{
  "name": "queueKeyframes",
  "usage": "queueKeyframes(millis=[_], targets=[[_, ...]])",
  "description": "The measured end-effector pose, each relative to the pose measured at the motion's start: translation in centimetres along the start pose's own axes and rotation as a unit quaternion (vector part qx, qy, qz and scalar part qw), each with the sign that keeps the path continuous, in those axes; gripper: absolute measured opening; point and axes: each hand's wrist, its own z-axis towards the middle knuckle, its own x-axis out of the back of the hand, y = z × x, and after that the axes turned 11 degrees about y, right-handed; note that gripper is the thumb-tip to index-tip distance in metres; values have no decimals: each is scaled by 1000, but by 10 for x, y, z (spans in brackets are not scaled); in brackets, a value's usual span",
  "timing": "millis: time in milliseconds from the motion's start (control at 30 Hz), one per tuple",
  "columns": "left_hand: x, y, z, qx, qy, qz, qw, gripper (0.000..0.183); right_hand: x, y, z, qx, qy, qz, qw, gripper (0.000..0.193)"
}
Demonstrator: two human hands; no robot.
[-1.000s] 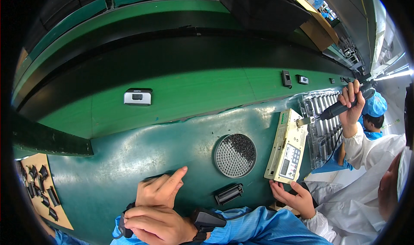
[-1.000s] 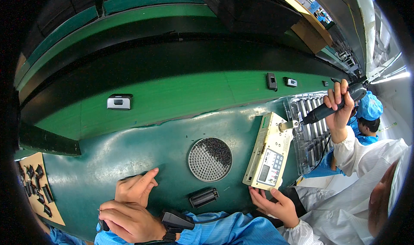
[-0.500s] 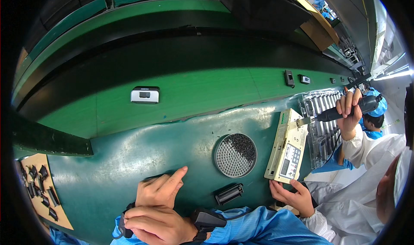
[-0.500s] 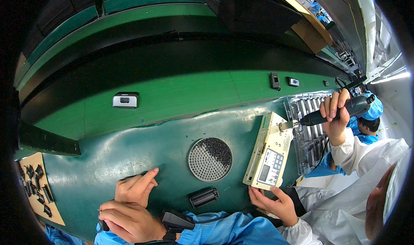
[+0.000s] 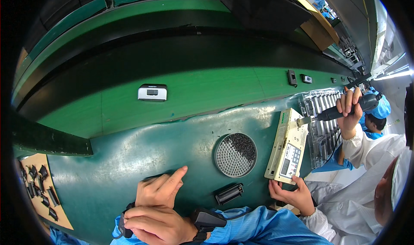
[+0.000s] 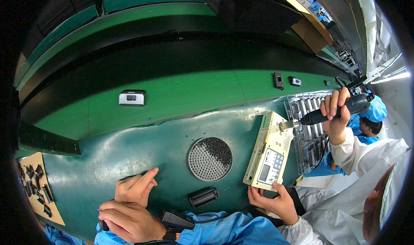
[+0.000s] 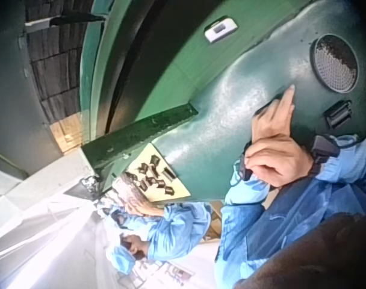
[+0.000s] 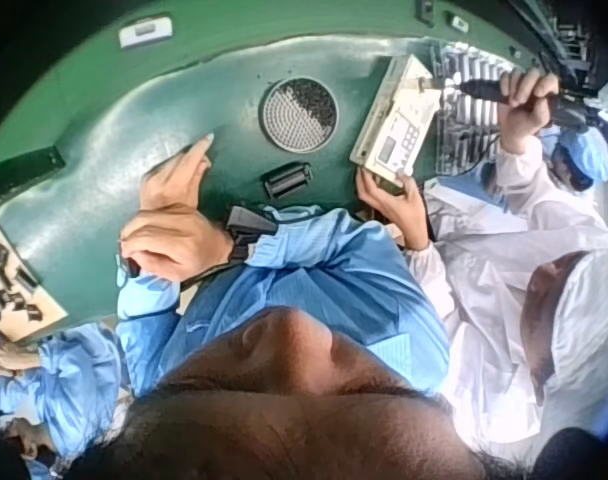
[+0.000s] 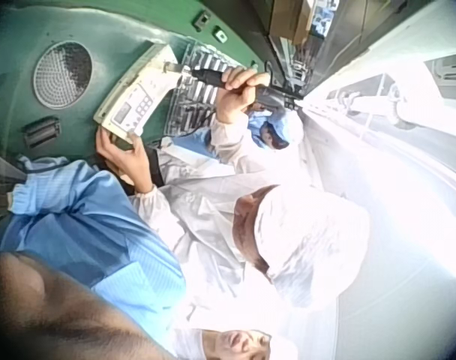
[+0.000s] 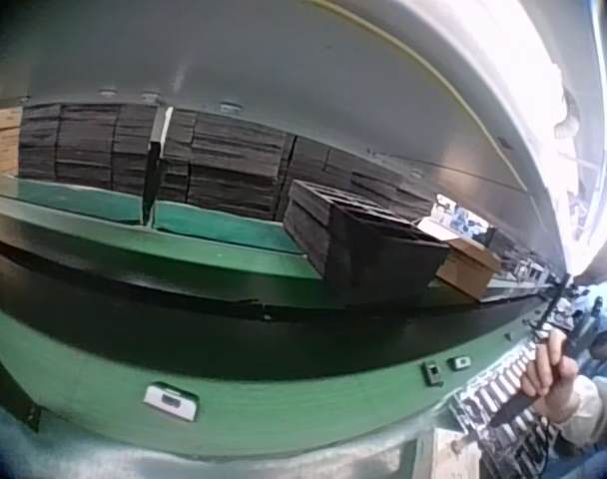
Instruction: Assembling plastic electronic housings using an electric screwdriver and testing them with a handheld meter on a factory line.
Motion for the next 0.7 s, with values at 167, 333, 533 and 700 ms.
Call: queueKeyframes(millis=[167, 333, 533, 700], targets=[[1, 0, 2, -3, 0, 0, 1000, 50, -1, -8, 6, -1, 0, -4, 1000, 42], [2, 2, 3, -4, -4, 4, 1000, 51, 2, -15, 8, -4, 3, -14, 1000, 41], [3, -1, 1, 2, 1, 8, 1000, 50, 4, -8, 5, 5, 8, 1, 1000, 40], [-7, 0, 6, -6, -2, -9, 1000, 50, -1, -3, -5, -3, -4, 1, 1000, 39]])
